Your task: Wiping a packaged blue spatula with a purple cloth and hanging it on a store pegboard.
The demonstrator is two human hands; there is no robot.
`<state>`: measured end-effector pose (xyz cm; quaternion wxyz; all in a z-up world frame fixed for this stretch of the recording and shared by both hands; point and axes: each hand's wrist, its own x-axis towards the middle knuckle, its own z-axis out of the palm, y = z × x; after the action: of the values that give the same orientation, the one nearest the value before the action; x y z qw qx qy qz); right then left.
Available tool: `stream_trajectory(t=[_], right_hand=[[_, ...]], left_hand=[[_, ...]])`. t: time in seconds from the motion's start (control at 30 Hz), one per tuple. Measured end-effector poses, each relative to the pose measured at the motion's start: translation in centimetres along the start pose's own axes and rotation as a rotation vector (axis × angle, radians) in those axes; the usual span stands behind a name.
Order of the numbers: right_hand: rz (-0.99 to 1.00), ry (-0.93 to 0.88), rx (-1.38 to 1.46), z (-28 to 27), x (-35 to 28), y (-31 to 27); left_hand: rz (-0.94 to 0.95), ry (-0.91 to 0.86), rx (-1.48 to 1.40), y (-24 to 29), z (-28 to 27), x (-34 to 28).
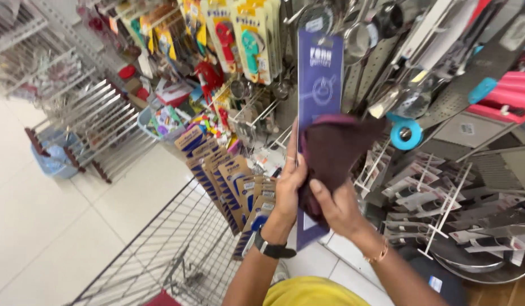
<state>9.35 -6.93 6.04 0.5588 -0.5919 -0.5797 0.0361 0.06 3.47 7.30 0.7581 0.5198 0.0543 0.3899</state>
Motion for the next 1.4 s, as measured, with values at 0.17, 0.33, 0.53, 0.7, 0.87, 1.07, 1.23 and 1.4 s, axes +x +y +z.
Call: stream_trajectory(t=[0.17,0.33,0.53,0.7,0.87,1.07,1.23,1.4], right_hand=[[0.445,-0.221,0.13,2.2,-6.2,-1.0],[-0.108,-0.146,-0.085,3.2,-9.0,-0.7],[0.16,-0.153,-0.068,6.4,-13.0,6.9],[0.306,-0.3,0.523,12.8,-5.8,7.0],[0.578,-0.598,0.392,12.0,-1.1,11.7],[0.482,-0.515,0.802,4.3,2.4,4.9],[0.298,-0.138,0.617,2.1,-1.0,12.2],[0.427,0.31,0.802,-1.6,1.0,6.4]], left_hand=[[0.197,0.122,-0.033,0.3,-1.3,1.5],[0.278,0.222,-0.416,0.6,-2.5,2.1],[0.352,0.401,-0.265,4.3,-5.0,1.3],[0.464,0.429,0.54,7.5,-4.1,1.2],[0.646,0.443,0.912,8.6,-3.4,1.2],[0.595,0.308,0.885,6.6,-1.6,2.1],[0.461,-0.143,0.757,5.6,0.3,2.3],[0.535,0.088,0.695,5.1,2.5,3.0]])
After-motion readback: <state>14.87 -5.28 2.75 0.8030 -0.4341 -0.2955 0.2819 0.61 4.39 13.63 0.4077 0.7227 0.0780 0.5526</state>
